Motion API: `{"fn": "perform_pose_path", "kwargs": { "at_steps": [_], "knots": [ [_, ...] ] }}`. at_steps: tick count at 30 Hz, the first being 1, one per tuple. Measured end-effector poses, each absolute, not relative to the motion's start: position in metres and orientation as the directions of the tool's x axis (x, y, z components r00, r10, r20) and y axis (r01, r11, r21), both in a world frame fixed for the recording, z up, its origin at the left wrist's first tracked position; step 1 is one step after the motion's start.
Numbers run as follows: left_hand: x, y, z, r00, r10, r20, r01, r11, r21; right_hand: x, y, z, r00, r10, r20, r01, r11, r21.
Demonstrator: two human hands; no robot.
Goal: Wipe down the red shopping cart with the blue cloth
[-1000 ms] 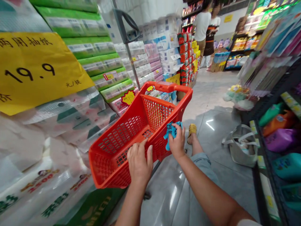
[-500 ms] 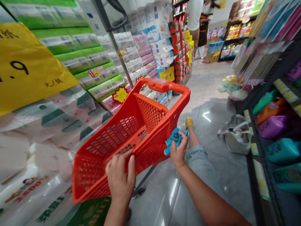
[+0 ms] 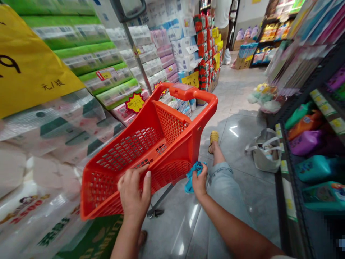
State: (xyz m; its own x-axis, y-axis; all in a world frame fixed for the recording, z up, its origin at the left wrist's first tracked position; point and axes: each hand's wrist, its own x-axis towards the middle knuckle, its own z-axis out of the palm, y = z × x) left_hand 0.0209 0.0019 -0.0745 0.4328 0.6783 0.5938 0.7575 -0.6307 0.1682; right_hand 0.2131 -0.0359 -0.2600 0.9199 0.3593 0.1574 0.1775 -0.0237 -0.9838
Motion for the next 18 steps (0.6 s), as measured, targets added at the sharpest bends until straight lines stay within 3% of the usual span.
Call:
{"fn": "perform_pose_path", "kwargs": {
  "at_steps": [4,8,11,13,15,18],
  "knots": [
    [0.016,0.003,-0.075,0.433,0.68,0.592,0.751,-0.635,0.179,0.228,-0.039,-0.235,0.934,0.304,0.188,0.195,0.006,-0.981],
    [0.005,0.001,-0.075,0.445,0.669,0.595,0.729,-0.657,0.194,0.266,-0.035,-0.152,0.911,0.226,0.346,0.329,0.108,-0.938],
    [-0.003,-0.001,-0.076,0.436,0.67,0.602,0.72,-0.661,0.214,0.293,-0.041,-0.085,0.689,0.149,0.709,0.687,0.175,-0.705],
    [-0.007,-0.003,-0.077,0.423,0.674,0.606,0.715,-0.659,0.234,0.307,-0.049,-0.051,0.566,0.097,0.818,0.809,0.127,-0.575],
    [-0.011,-0.006,-0.078,0.413,0.676,0.61,0.704,-0.662,0.258,0.32,-0.059,-0.029,0.547,0.047,0.836,0.832,0.079,-0.549],
    [-0.013,-0.01,-0.077,0.381,0.684,0.622,0.691,-0.658,0.299,0.336,-0.075,-0.011,0.632,0.075,0.772,0.767,0.084,-0.636]
  ]
}}
